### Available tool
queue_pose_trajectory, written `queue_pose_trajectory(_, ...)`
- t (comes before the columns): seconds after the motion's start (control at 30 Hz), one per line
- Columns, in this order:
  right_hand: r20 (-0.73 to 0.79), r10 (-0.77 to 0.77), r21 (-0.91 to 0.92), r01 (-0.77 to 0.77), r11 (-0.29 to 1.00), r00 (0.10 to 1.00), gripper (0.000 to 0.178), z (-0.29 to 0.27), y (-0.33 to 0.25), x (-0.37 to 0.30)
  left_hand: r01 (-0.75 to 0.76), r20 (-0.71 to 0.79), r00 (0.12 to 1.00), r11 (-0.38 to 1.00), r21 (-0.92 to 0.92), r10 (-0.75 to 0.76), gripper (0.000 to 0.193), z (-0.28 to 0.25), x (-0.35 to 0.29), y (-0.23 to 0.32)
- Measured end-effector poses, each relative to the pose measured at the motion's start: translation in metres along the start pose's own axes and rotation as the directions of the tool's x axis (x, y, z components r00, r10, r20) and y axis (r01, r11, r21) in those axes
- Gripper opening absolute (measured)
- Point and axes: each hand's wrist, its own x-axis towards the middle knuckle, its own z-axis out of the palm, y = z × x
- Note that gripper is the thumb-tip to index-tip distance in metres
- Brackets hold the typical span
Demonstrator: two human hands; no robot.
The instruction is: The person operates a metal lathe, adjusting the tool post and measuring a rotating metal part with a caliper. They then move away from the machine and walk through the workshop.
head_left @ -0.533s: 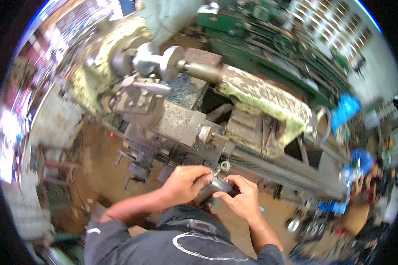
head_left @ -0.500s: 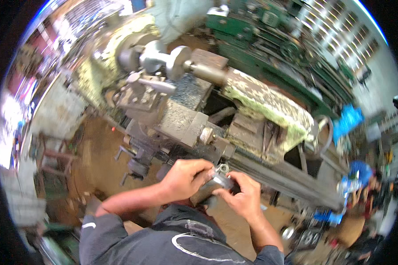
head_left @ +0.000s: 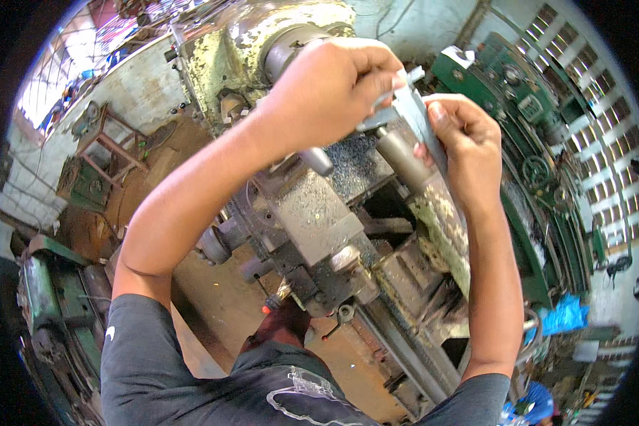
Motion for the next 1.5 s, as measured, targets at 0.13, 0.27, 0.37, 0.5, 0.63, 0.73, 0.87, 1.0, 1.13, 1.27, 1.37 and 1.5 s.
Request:
queue_pose_trajectory(0.13,0.236,-0.205,-0.227,0.259,0.939,0.95,0.028,-0.01,0.02,0.097,0.115,-0.176,0.981,0.977,0.179,-0.084,0.019,-0.01,0.058,-0.046)
queue_pose_trajectory(0.27,0.352,-0.657,-0.62,0.691,0.37,0.667,0.039,-0.015,0.068,0.187,0.017,-0.181,0.983,0.989,0.148,0.01,0.021,-0.018,0.102,-0.097)
queue_pose_trajectory(0.37,0.466,-0.741,-0.521,0.827,0.213,0.484,0.037,-0.023,0.113,0.25,0.008,-0.09,0.996,0.995,-0.098,-0.017,0.029,-0.013,0.127,-0.141)
queue_pose_trajectory(0.5,0.451,-0.643,-0.427,0.782,0.454,0.619,0.03,-0.044,0.18,0.309,0.293,-0.246,0.943,0.908,0.3,-0.223,0.019,-0.021,0.129,-0.195)
queue_pose_trajectory(0.63,0.508,-0.727,-0.384,0.877,0.289,0.462,0.033,-0.046,0.244,0.348,0.421,-0.15,0.903,0.761,0.494,-0.403,0.015,-0.003,0.112,-0.231)
queue_pose_trajectory(0.73,0.563,-0.696,-0.435,0.876,0.209,0.445,0.034,-0.036,0.284,0.351,0.389,-0.12,0.899,0.642,0.661,-0.421,0.018,0.005,0.108,-0.244)
queue_pose_trajectory(0.87,0.518,-0.726,-0.45,0.866,0.218,0.452,0.031,-0.019,0.313,0.347,0.294,-0.067,0.898,0.479,0.827,-0.435,0.012,0.022,0.101,-0.25)
queue_pose_trajectory(1.0,0.473,-0.778,-0.462,0.868,0.182,0.415,0.027,-0.014,0.317,0.347,0.159,0.011,0.93,0.432,0.888,-0.367,0.009,0.033,0.102,-0.253)
queue_pose_trajectory(1.13,0.489,-0.777,-0.49,0.862,0.13,0.395,0.03,-0.014,0.316,0.344,0.139,0.014,0.962,0.53,0.836,-0.274,0.02,0.045,0.109,-0.25)
queue_pose_trajectory(1.27,0.517,-0.744,-0.51,0.85,0.129,0.423,0.034,-0.007,0.319,0.333,0.13,0.06,0.931,0.48,0.868,-0.36,0.007,0.043,0.113,-0.242)
queue_pose_trajectory(1.37,0.51,-0.762,-0.504,0.857,0.112,0.399,0.033,-0.003,0.316,0.331,0.164,0.019,0.936,0.482,0.861,-0.352,0.009,0.048,0.114,-0.242)
queue_pose_trajectory(1.5,0.424,-0.846,-0.425,0.896,0.128,0.322,0.014,0.002,0.314,0.33,0.356,-0.126,0.892,0.503,0.787,-0.435,0.014,0.057,0.117,-0.24)
